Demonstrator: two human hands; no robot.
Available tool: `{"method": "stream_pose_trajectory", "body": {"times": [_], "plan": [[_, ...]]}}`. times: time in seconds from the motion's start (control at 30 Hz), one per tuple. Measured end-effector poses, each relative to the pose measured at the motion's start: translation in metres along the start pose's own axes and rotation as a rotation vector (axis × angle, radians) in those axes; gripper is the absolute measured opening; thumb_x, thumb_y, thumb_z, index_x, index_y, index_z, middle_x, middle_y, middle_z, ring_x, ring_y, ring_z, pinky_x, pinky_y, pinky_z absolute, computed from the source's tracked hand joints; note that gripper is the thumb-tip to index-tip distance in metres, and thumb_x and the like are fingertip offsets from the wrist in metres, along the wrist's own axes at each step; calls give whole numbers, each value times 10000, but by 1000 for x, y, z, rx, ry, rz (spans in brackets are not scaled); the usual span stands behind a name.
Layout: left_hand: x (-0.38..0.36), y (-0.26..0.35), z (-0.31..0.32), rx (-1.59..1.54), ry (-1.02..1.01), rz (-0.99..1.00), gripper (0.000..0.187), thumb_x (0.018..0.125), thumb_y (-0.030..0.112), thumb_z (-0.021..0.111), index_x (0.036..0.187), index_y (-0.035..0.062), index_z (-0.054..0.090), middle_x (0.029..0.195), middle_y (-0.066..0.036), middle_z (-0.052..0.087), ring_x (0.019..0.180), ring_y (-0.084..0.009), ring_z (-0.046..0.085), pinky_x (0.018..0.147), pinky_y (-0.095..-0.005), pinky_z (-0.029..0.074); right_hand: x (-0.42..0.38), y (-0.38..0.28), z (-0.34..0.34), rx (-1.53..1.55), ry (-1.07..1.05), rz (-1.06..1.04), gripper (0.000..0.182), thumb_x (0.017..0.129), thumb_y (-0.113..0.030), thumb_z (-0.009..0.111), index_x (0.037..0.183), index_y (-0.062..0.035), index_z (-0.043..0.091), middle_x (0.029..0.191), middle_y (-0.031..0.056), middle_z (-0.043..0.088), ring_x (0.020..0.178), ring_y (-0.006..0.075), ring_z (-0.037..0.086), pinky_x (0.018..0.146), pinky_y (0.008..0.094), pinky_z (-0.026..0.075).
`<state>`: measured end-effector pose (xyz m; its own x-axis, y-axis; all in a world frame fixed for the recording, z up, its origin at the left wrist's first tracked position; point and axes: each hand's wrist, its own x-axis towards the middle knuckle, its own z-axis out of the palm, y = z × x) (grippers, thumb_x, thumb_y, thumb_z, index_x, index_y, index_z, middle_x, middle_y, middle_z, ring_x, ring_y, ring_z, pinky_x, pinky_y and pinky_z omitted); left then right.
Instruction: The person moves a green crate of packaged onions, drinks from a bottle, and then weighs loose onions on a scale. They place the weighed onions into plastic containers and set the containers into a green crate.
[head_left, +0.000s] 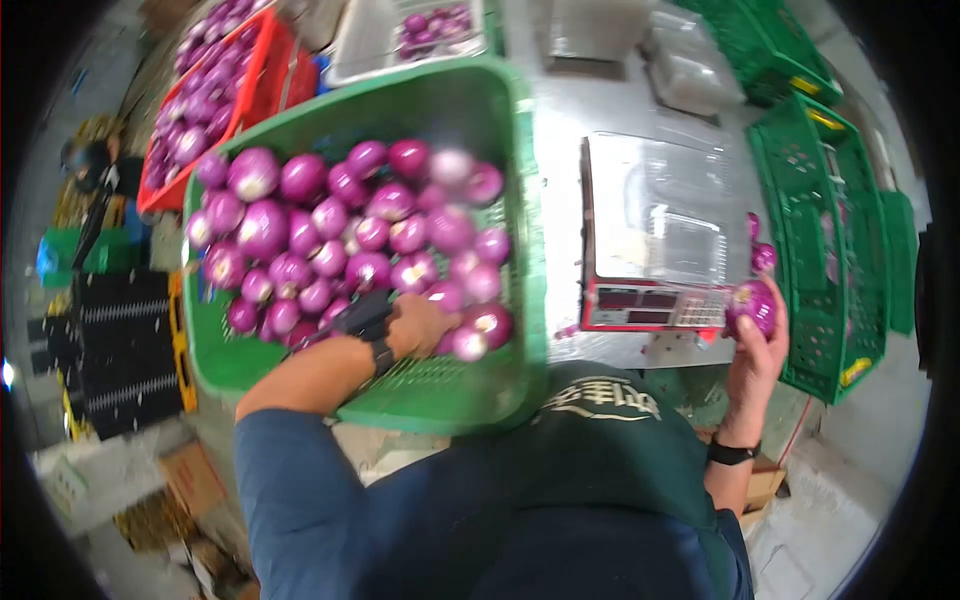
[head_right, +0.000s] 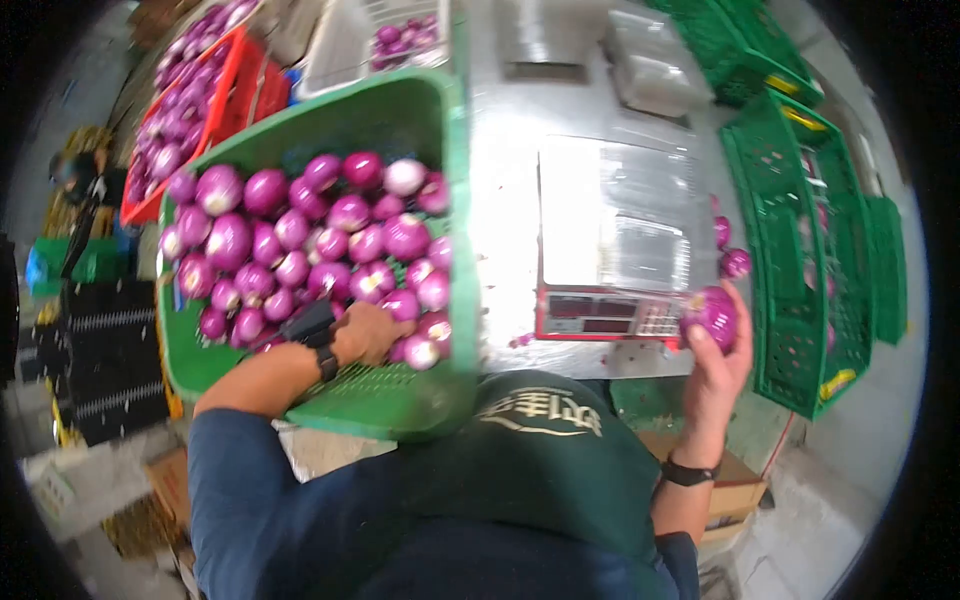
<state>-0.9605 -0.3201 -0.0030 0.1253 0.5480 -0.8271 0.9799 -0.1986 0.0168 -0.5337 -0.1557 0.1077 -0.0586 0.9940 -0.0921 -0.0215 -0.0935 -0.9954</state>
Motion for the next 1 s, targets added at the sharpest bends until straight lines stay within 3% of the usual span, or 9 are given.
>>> {"method": "stream_pose_trajectory", "body": {"times": [0.2,0.23,0.4,0.47,0.53,0.63,0.77,0.93,1.0], "plan": [[-11,-18,-32,-102,-115,116,724,721,441,879,1352,205,613,1127,-146,729,1041,-365,711,865,-493,568,3,-16,-3,-21,32,-21,750,782,-80,818,1450,-12,485,1206,84,649,1075,170,650,982,314,512],[-23,-24,-45,-253,-126,75,739,716,442,877,1355,181,615,1168,-178,717,1118,-381,672,971,-461,525,7,-18,-4,-39,22,-39,758,780,-77,820,1454,-12,478,1211,86,647,1074,171,650,985,314,510],[-95,-62,-67,-1512,304,114,752,829,273,837,1442,3,496,1215,-157,681,1029,-257,709,887,-397,572,42,-11,-10,-162,-65,-161,673,758,-52,843,1348,-25,520,1187,81,637,1045,166,651,946,308,528],[-128,-42,-83,-1925,536,226,820,854,166,774,1529,56,322,1154,-160,645,731,-287,708,651,-380,608,58,-12,-9,-272,-159,-199,654,738,-67,865,1302,-47,533,1148,79,647,1026,169,658,912,311,542],[-154,13,-123,-2074,865,388,870,828,202,766,1540,72,284,1186,-205,618,719,-312,700,631,-389,607,73,-20,-14,-382,-269,-197,643,734,-100,871,1287,-50,546,1130,86,658,1015,175,664,905,318,547],[-144,56,-138,-2078,993,717,915,842,331,746,1587,164,242,1290,-223,571,872,-316,705,640,-408,649,94,-14,-25,-628,-305,-485,605,706,-146,836,1250,-64,584,1094,123,667,980,274,684,894,369,559],[-109,141,-174,-2095,1110,619,723,996,407,630,1567,189,244,1304,-251,543,821,-315,701,478,-399,624,110,-4,-40,-633,-431,-603,601,687,-134,773,1265,-110,610,1145,126,606,1015,356,647,843,427,557],[-50,231,-239,-2018,1135,206,680,861,66,771,1461,114,454,1198,-143,599,913,-243,689,805,-367,617,124,-1,-54,-655,-536,-555,601,693,-209,815,1237,-78,597,1095,167,627,985,383,645,819,453,545],[-21,254,-266,-1926,1119,139,681,864,-15,761,1462,75,449,1199,-106,598,1025,-203,643,821,-323,589,130,-1,-61,-645,-598,-541,571,685,-227,834,1181,-61,607,1045,165,641,957,386,642,791,459,539]]}}
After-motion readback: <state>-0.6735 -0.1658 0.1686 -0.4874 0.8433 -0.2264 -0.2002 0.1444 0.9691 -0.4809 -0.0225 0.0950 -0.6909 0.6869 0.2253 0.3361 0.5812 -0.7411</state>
